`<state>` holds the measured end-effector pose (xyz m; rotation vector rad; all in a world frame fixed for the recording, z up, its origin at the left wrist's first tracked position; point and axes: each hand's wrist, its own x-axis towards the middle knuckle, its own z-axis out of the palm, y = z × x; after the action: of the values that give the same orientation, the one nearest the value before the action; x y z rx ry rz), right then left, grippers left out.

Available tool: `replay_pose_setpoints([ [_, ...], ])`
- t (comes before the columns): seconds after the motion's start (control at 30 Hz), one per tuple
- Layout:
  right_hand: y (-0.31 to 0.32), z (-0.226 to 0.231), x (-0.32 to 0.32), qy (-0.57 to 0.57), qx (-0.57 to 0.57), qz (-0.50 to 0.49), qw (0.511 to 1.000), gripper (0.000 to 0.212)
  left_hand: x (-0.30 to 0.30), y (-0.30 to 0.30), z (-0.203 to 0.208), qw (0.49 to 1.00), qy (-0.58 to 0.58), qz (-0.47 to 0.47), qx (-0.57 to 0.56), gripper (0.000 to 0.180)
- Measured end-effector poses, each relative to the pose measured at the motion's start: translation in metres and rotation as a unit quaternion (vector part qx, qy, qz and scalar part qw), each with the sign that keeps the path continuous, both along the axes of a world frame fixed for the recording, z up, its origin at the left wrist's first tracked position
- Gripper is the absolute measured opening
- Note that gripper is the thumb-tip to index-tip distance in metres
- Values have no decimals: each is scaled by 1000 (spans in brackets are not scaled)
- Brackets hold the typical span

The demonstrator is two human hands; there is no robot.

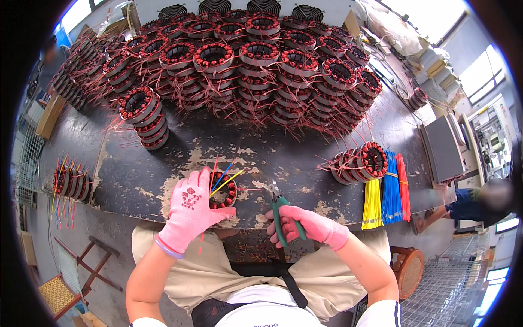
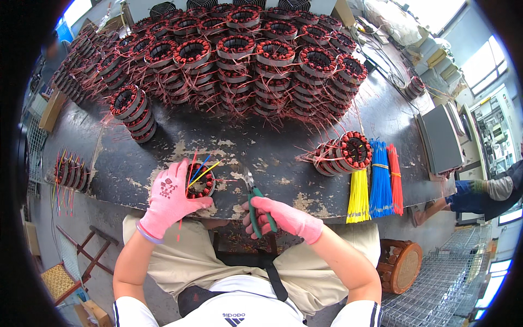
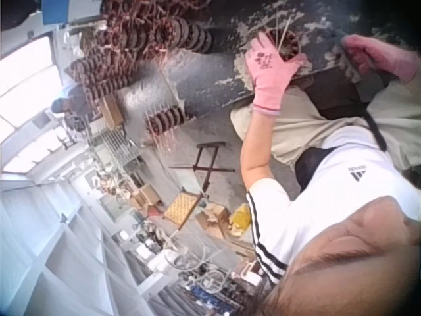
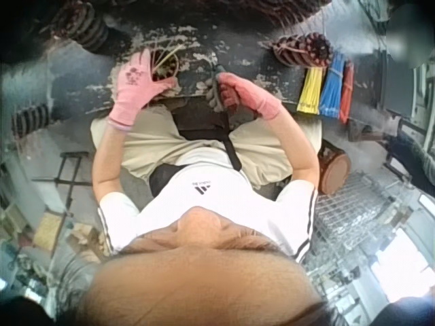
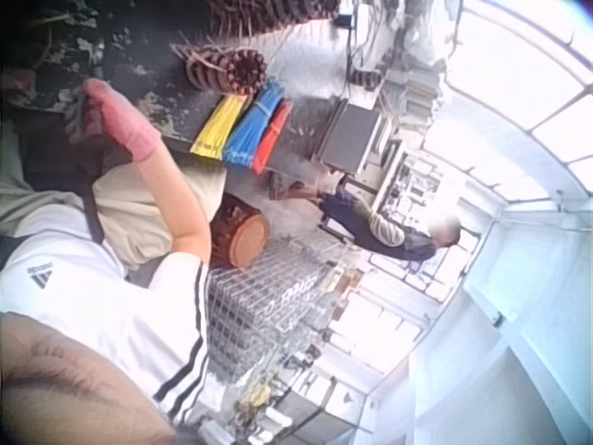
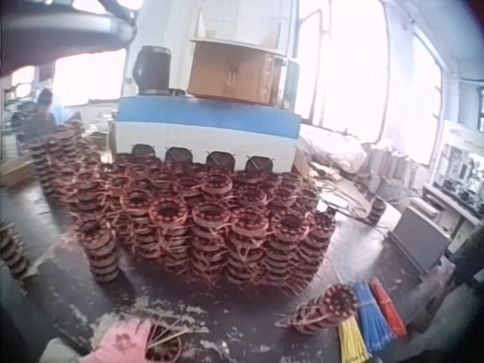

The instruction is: The person uses a pair of snips to trim wires on a stator core, and then uses a colored tie to bundle the wires together on the assembly. The person repeats this process by taking finished units from the workspace and placing them onto a stack on the table.

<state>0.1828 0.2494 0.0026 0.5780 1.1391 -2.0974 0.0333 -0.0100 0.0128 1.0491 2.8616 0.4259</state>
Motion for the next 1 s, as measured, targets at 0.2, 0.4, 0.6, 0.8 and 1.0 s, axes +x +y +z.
replay_pose_setpoints([
  [0.2, -2, -4, 9, -25, -19, 64, 997, 55, 0, 0, 5, 999, -42, -2, 9, 104],
  [0.4, -6, -7, 4, -22, -1, 60, 998, 58, 0, 1, 0, 999, -22, -4, 26, 102],
  [0.6, -11, 0, -9, 2, 60, 56, 997, 58, 1, -2, -6, 999, -6, -6, 40, 101],
  [0.8, -18, -4, -9, 38, 149, 56, 987, 56, 1, -2, -12, 999, -6, -8, 50, 100],
  [1.0, -6, 18, -12, 63, 251, 72, 963, 52, 1, -6, -11, 999, -6, 4, 54, 100],
])
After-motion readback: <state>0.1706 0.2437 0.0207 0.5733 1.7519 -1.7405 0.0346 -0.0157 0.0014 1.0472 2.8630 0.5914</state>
